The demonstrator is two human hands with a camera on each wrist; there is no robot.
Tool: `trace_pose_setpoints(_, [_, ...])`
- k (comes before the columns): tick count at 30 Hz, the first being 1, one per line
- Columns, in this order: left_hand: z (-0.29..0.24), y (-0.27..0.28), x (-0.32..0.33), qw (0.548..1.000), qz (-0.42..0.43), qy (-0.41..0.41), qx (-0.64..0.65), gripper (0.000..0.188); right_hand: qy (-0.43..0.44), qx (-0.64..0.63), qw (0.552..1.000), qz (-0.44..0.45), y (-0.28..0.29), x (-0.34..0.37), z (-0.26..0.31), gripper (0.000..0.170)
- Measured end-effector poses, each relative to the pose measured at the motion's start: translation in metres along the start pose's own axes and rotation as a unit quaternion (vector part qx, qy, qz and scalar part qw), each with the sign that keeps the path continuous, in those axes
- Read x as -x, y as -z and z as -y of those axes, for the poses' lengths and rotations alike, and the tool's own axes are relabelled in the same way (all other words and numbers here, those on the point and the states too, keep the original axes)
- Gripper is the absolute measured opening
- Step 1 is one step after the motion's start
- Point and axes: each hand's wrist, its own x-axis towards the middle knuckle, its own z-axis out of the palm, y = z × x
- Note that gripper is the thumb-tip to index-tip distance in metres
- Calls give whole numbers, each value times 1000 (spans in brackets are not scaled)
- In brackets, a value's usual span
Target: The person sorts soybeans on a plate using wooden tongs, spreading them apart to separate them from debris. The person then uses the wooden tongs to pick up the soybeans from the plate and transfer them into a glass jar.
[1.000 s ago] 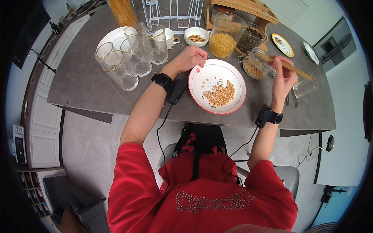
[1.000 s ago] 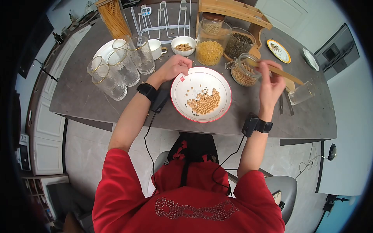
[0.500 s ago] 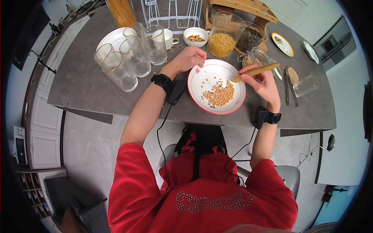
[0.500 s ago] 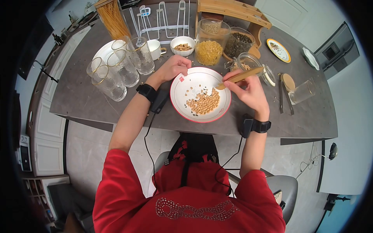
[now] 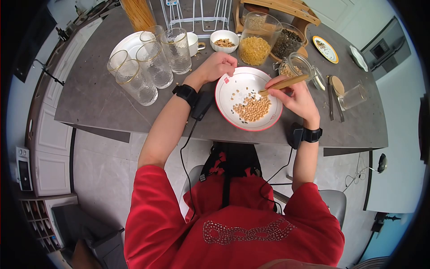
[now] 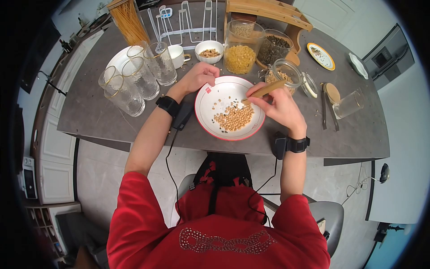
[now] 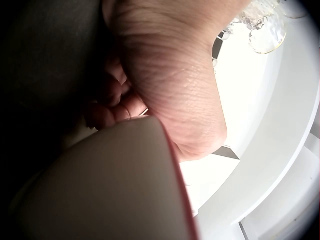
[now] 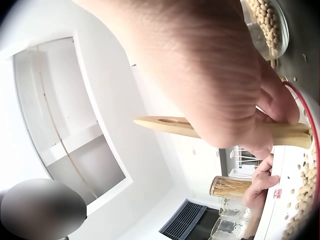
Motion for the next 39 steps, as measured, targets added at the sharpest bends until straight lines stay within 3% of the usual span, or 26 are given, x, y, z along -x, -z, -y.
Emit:
trace_pose_setpoints(4, [2,1,-1,1000,7,0,4,10,13,2,999,-31,0,1,-4,13])
trace_pose_setpoints(6, [2,1,-1,1000,6,-1,7,10,17,-139,981,-133,4,3,-18,12])
trace_pose_setpoints(7, [2,1,-1,1000,5,-1,10,9,-11,-132,974,-184,15,7,-18,14])
trace_pose_setpoints(9, [3,1,-1,1000,0,-2,6,9,49,-193,926,-320,26,6,-29,14])
trace_pose_setpoints(13, [4,0,-2,1000,6,-5,18,9,37,-134,919,-368,35,7,-31,15])
trace_pose_setpoints(16, [3,1,-1,1000,4,0,11,9,32,-208,949,-234,29,12,-26,16])
trace_pose_setpoints(17, [2,0,0,1000,2,1,10,9,33,-210,949,-233,28,13,-24,16])
trace_pose_setpoints(20, [0,0,0,1000,-2,-12,0,9,-30,-202,977,-60,23,12,-14,17])
trace_pose_setpoints(23, [2,0,0,1000,1,-6,10,5,-45,-132,990,-12,17,10,-15,17])
trace_pose_setpoints(27, [1,-1,0,1000,1,-8,5,5,-10,-48,999,0,8,5,-2,17])
trace_pose_setpoints(39, [-1,-1,0,1000,0,-1,4,5,-1,9,1000,-12,1,2,-1,14])
